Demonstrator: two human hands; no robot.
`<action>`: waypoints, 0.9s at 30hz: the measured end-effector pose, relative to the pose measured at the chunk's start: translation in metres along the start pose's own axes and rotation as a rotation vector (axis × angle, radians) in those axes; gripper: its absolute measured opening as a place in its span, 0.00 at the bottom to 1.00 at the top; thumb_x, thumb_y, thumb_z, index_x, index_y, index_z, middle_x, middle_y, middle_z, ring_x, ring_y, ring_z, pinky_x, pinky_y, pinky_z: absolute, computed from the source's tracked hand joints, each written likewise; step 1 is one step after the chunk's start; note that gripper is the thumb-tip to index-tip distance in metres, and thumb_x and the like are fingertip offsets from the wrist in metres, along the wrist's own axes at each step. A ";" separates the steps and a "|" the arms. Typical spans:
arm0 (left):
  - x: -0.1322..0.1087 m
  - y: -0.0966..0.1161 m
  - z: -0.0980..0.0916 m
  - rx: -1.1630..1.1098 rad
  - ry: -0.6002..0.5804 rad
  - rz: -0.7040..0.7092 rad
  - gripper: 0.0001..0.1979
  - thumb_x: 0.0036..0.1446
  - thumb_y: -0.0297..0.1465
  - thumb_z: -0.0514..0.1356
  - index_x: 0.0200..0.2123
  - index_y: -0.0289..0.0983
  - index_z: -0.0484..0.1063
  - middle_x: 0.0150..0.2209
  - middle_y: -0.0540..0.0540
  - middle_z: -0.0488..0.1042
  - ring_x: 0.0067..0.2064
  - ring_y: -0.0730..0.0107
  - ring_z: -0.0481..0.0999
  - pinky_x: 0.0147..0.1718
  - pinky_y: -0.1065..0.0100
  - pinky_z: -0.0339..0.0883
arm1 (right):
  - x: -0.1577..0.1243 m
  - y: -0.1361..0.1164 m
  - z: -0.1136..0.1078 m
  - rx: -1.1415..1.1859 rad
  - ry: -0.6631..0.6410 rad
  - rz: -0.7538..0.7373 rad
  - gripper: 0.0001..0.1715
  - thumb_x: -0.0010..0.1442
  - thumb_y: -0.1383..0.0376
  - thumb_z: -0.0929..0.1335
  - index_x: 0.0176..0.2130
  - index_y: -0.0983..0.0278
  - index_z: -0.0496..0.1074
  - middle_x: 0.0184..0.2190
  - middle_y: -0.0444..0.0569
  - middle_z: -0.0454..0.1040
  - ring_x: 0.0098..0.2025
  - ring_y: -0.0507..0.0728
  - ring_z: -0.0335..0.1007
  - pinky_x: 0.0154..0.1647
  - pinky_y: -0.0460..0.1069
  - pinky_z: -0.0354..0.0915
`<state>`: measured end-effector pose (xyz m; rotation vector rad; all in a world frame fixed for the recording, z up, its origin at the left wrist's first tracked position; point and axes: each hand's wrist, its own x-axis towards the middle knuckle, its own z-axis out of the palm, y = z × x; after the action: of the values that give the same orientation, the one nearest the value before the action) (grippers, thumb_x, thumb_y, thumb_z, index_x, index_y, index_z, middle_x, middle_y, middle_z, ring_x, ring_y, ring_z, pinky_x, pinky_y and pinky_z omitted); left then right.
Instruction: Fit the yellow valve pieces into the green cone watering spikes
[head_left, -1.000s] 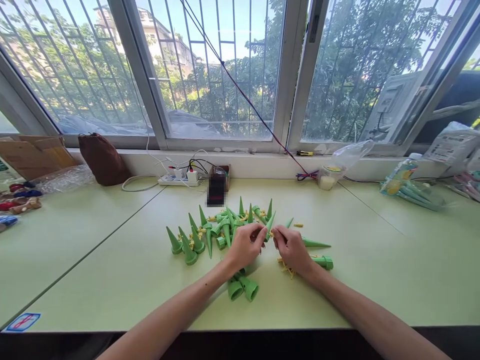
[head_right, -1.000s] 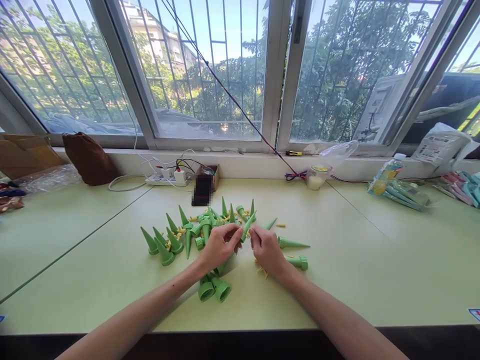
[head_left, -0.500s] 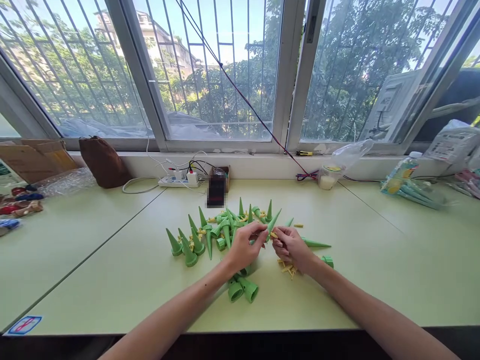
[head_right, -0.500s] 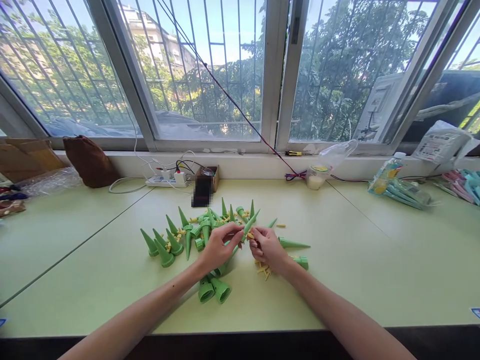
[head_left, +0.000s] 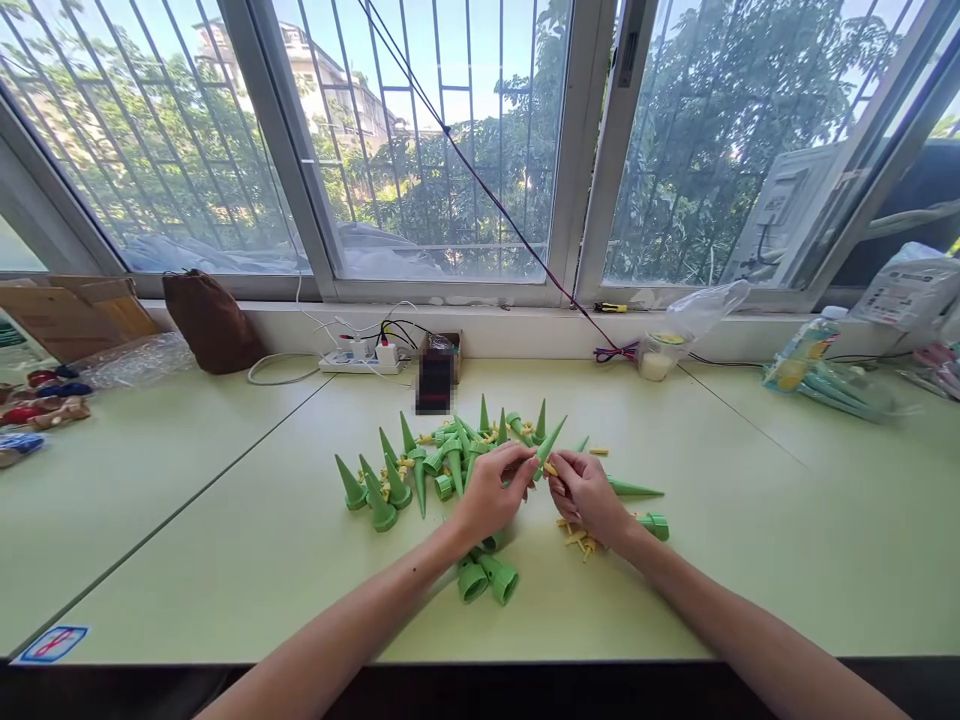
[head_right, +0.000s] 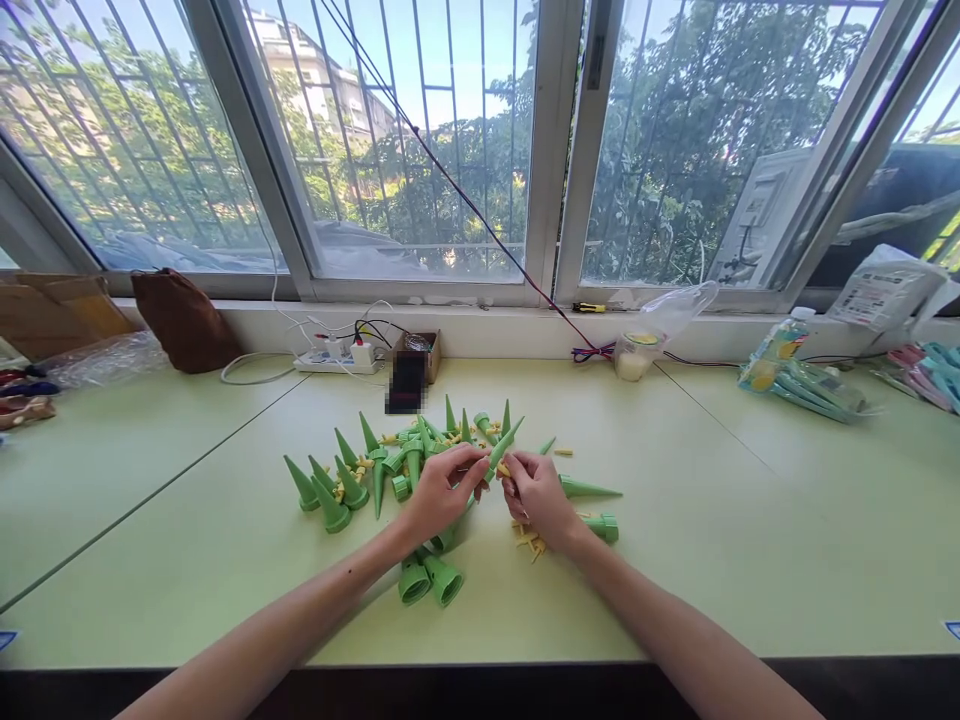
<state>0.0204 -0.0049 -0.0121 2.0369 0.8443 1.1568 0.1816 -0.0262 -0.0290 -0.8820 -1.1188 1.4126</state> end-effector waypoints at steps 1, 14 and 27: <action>0.000 0.000 0.000 -0.010 -0.002 -0.009 0.15 0.66 0.39 0.54 0.41 0.34 0.76 0.31 0.47 0.73 0.27 0.73 0.74 0.26 0.72 0.68 | 0.000 0.001 0.000 -0.063 0.017 -0.041 0.24 0.59 0.50 0.69 0.25 0.62 0.59 0.16 0.35 0.56 0.12 0.44 0.44 0.09 0.42 0.45; 0.002 0.005 -0.001 -0.008 0.005 -0.029 0.16 0.67 0.38 0.53 0.42 0.34 0.75 0.29 0.47 0.75 0.27 0.72 0.76 0.28 0.72 0.71 | 0.000 -0.010 -0.001 -0.314 0.032 -0.170 0.25 0.65 0.48 0.63 0.26 0.62 0.62 0.16 0.37 0.60 0.13 0.47 0.53 0.12 0.43 0.50; -0.001 0.002 -0.005 0.291 -0.025 0.153 0.14 0.66 0.33 0.53 0.47 0.38 0.76 0.34 0.45 0.78 0.32 0.70 0.75 0.35 0.70 0.68 | 0.010 -0.026 -0.036 -0.828 0.450 -0.516 0.20 0.67 0.54 0.61 0.32 0.64 0.70 0.19 0.42 0.66 0.20 0.51 0.60 0.25 0.47 0.58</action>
<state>0.0162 -0.0061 -0.0089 2.3843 0.9003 1.1403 0.2219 -0.0112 -0.0136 -1.2770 -1.4455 0.2665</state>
